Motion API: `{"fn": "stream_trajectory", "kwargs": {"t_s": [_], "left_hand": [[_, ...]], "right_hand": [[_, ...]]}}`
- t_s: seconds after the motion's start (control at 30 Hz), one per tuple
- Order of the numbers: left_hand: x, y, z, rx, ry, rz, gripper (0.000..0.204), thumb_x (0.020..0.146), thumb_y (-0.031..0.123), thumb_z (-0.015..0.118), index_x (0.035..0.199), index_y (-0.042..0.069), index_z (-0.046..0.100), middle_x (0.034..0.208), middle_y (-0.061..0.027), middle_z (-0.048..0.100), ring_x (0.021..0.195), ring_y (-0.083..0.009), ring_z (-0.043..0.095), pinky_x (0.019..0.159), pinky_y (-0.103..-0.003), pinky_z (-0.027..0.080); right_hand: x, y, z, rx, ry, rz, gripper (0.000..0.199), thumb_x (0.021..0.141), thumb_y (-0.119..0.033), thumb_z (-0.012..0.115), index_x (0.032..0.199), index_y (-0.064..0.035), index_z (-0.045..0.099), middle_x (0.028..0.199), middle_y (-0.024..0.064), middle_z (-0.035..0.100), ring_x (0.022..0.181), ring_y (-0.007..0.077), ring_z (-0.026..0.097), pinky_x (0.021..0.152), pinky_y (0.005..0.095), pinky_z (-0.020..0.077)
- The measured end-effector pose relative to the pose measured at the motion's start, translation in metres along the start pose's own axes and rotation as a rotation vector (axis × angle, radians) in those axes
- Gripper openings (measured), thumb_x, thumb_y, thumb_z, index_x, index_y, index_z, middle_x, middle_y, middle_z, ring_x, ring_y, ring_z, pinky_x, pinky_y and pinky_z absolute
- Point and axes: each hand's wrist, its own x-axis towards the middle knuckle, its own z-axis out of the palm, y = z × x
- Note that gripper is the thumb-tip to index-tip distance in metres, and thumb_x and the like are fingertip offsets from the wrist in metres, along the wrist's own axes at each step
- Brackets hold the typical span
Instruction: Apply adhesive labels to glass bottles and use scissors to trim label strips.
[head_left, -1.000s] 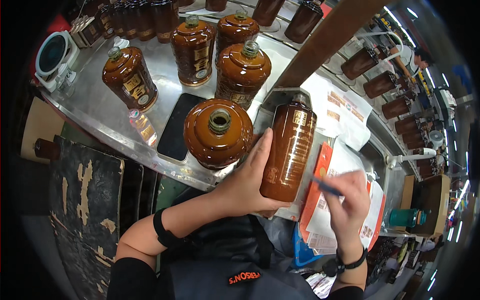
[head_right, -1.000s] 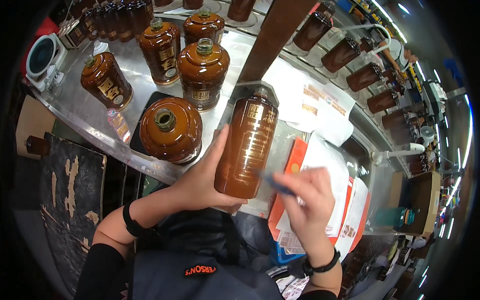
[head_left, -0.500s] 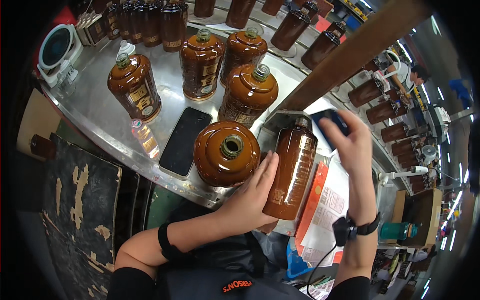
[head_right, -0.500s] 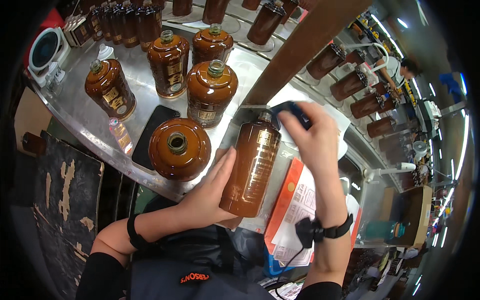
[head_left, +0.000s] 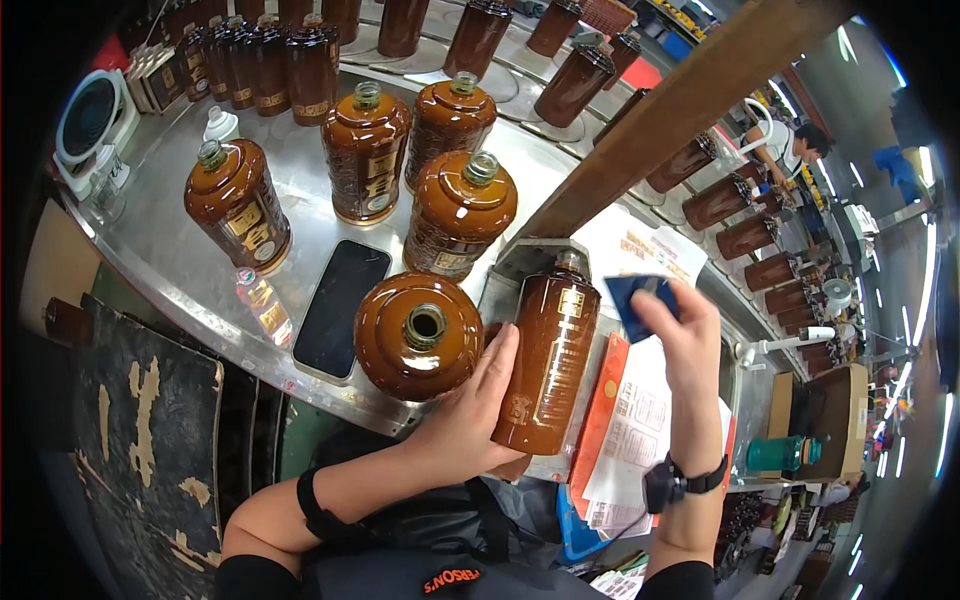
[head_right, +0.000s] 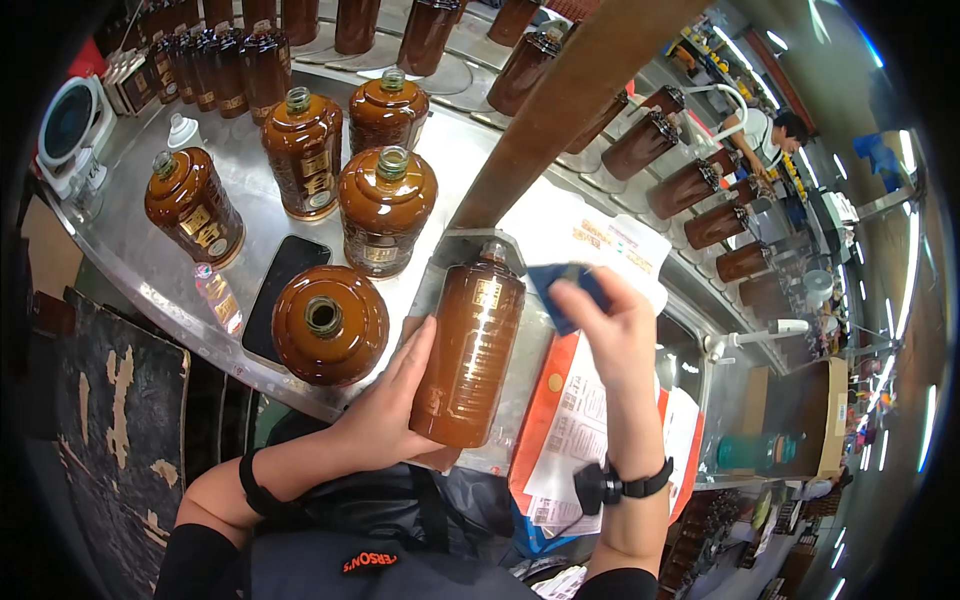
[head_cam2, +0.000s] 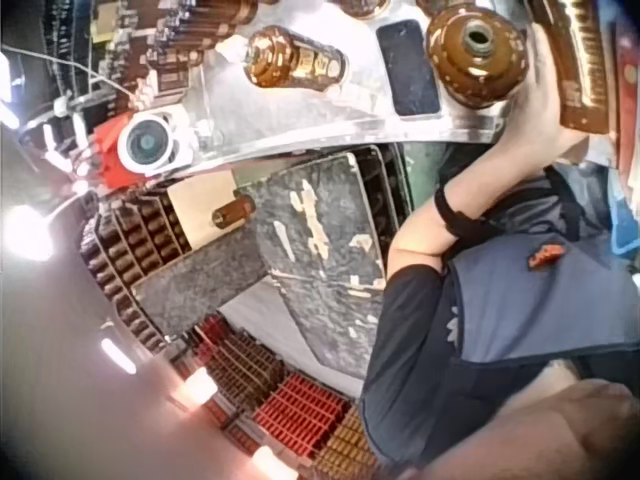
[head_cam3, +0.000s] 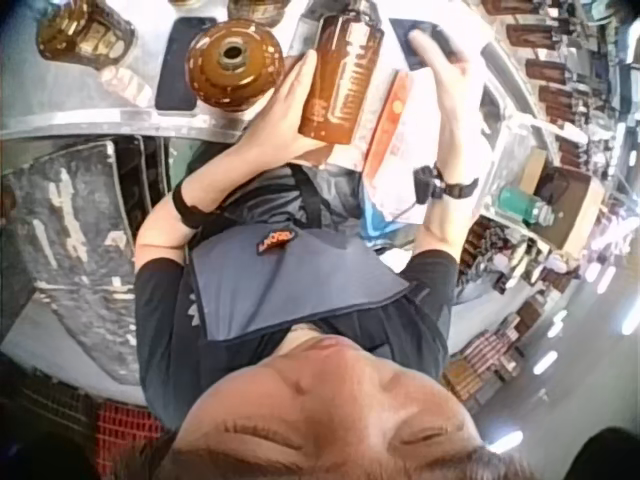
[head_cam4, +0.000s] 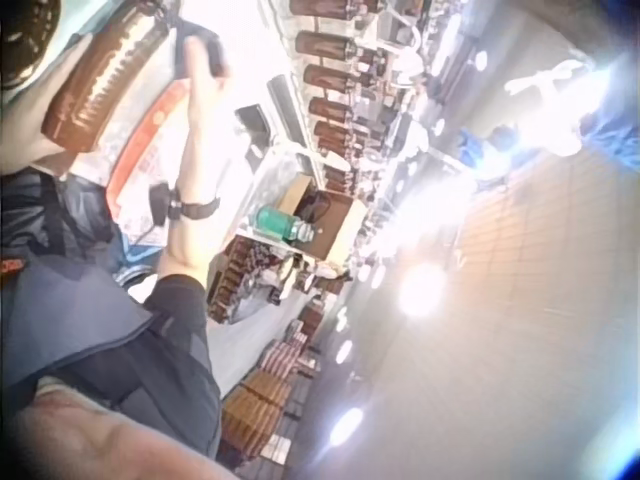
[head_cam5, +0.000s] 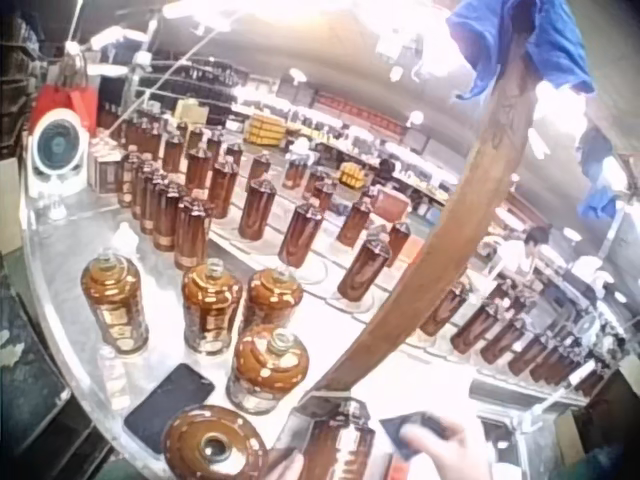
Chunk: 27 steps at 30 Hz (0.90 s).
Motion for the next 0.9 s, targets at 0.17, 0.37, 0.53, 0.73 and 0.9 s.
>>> {"fn": "stream_trajectory", "kwargs": {"t_s": [0.17, 0.37, 0.53, 0.73, 0.9], "left_hand": [[0.001, -0.002, -0.003, 0.033, -0.008, -0.019, 0.123, 0.071, 0.031, 0.083, 0.146, -0.007, -0.006, 0.151, -0.031, 0.013, 0.142, -0.0383, 0.017, 0.114, -0.042, 0.024], [0.0, -0.001, -0.004, -0.023, -0.05, -0.007, 0.122, 0.07, 0.025, 0.083, 0.146, -0.006, -0.007, 0.151, -0.0294, 0.014, 0.142, -0.0379, 0.019, 0.114, -0.042, 0.024], [-0.001, -0.003, -0.006, 0.021, -0.035, -0.032, 0.12, 0.072, 0.017, 0.082, 0.148, -0.003, -0.008, 0.147, -0.0228, 0.03, 0.135, -0.0305, 0.036, 0.109, -0.04, 0.034], [0.005, 0.0, -0.003, 0.026, -0.078, -0.061, 0.117, 0.073, 0.011, 0.081, 0.147, -0.002, -0.009, 0.136, -0.0189, 0.046, 0.127, -0.0268, 0.048, 0.106, -0.039, 0.037], [0.004, 0.001, -0.006, 0.06, -0.061, -0.019, 0.116, 0.074, 0.01, 0.08, 0.146, -0.004, -0.01, 0.138, -0.0197, 0.045, 0.127, -0.0285, 0.048, 0.107, -0.041, 0.036]], "right_hand": [[0.005, 0.015, -0.004, 0.015, -0.079, 0.006, 0.019, 0.081, -0.007, 0.071, 0.099, -0.002, 0.07, 0.084, 0.0005, 0.066, 0.078, 0.0062, 0.057, 0.07, 0.0231, 0.0455], [0.011, 0.023, -0.004, -0.022, -0.02, -0.074, 0.018, 0.08, -0.008, 0.072, 0.096, -0.0003, 0.07, 0.083, 0.0002, 0.065, 0.075, 0.0085, 0.057, 0.068, 0.023, 0.0447], [0.005, 0.014, 0.0, -0.247, -0.235, -0.306, 0.018, 0.079, -0.01, 0.072, 0.097, -0.0056, 0.072, 0.083, 0.0055, 0.066, 0.076, 0.0143, 0.059, 0.068, 0.0265, 0.0442], [0.017, 0.008, -0.001, -0.151, -0.142, -0.178, 0.019, 0.079, -0.013, 0.073, 0.096, -0.0057, 0.072, 0.082, 0.0061, 0.067, 0.075, 0.0159, 0.061, 0.068, 0.0287, 0.0474], [0.016, 0.001, -0.003, -0.186, -0.214, -0.325, 0.021, 0.078, -0.015, 0.074, 0.097, -0.0048, 0.071, 0.083, 0.0103, 0.066, 0.076, 0.0197, 0.062, 0.07, 0.03, 0.048]]}}
